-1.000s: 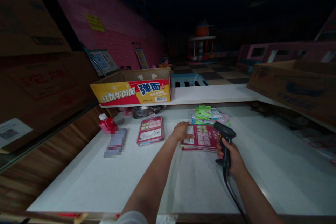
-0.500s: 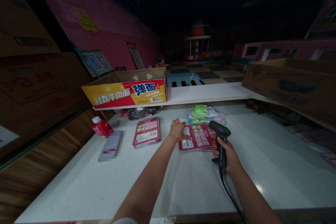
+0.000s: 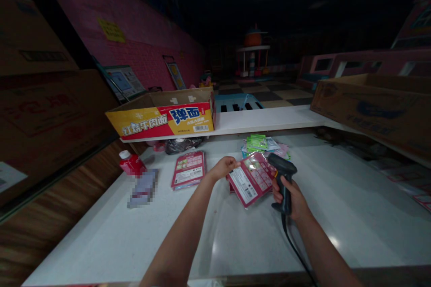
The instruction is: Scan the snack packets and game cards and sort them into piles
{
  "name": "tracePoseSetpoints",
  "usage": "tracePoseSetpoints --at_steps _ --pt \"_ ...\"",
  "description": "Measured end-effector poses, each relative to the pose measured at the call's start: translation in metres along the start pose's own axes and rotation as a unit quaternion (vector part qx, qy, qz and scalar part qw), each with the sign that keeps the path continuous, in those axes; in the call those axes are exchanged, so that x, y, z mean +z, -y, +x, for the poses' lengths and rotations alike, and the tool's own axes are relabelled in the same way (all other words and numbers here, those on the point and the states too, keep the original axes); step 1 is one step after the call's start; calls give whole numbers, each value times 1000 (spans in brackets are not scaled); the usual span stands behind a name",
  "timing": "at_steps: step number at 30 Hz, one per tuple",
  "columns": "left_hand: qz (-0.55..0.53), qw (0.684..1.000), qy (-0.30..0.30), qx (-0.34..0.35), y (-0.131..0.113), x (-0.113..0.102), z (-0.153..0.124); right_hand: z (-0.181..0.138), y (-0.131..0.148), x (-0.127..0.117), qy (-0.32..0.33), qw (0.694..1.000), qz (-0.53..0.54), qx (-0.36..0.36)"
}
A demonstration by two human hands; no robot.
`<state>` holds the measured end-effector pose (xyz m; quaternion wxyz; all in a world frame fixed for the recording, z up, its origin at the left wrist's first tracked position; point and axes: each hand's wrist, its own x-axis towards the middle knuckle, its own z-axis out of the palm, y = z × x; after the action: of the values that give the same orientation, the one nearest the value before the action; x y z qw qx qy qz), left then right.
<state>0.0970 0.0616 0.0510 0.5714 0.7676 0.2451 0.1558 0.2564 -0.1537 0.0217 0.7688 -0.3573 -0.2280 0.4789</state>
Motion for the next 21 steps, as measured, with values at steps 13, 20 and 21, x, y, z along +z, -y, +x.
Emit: tracePoseSetpoints --at_steps 13,20,21 --pt "-273 920 -275 65 27 14 -48 -4 -2 -3 33 999 -12 23" --pt "-153 896 -394 133 57 21 -44 -8 -6 2 21 997 -69 41" --pt "-132 892 -409 140 60 21 -43 -8 -6 3 19 996 -81 37"
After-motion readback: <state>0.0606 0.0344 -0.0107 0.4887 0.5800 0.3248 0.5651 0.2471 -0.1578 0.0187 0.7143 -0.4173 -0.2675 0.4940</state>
